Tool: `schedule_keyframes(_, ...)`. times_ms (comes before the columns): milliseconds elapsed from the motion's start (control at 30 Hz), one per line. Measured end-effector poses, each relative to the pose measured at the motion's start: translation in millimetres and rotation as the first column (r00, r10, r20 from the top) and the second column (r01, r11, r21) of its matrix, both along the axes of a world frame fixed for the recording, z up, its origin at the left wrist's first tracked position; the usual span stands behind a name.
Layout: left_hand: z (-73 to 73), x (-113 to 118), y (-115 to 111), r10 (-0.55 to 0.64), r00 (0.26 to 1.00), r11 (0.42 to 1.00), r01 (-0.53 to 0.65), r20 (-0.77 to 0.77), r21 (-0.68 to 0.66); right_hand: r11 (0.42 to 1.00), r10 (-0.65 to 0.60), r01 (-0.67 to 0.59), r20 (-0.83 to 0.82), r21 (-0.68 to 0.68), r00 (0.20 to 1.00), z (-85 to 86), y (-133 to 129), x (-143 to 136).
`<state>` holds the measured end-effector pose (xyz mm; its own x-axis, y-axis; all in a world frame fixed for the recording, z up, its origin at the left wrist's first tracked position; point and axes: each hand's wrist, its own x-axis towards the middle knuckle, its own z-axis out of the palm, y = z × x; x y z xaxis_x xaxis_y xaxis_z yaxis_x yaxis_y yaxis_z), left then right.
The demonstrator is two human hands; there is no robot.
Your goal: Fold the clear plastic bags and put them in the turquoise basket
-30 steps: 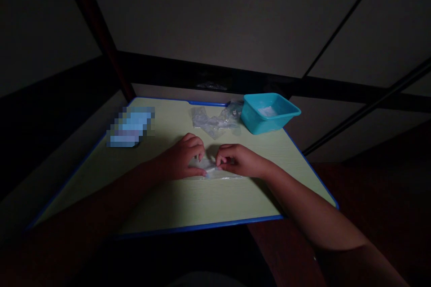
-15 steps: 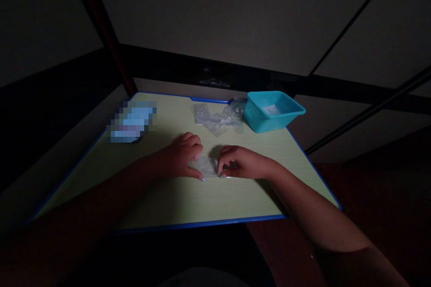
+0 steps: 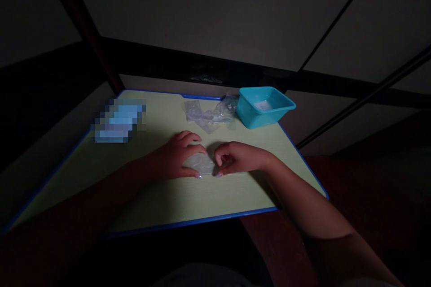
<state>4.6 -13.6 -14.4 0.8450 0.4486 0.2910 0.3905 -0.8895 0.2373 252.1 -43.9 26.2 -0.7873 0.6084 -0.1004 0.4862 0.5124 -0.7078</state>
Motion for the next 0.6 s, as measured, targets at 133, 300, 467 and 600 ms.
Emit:
schedule_keyframes(133, -4.0, -2, 0, -0.001, 0.997, 1.000, 0.003, -0.079, 0.023, 0.999, 0.012, -0.013, 0.039, 0.042, 0.999, 4.9, 1, 3)
schedule_keyframes(300, 4.3, 1, -3, 0.007, 0.970, 0.998, -0.022, -0.244, -0.060, 0.999, -0.025, 0.018, 0.158, 0.048, 0.987, 8.7, 2, 7)
schedule_keyframes(467, 9.7, 5, -6, 0.035, 0.944, 0.994, -0.067, -0.327, -0.086, 0.990, 0.057, -0.076, 0.161, 0.118, 0.985, 10.1, -2, 4)
schedule_keyframes(600, 6.2, 4, -4, 0.055, 0.941, 0.994, -0.085, -0.334, -0.075, 0.990, 0.095, -0.110, 0.156, 0.092, 0.983, 9.7, -3, 0)
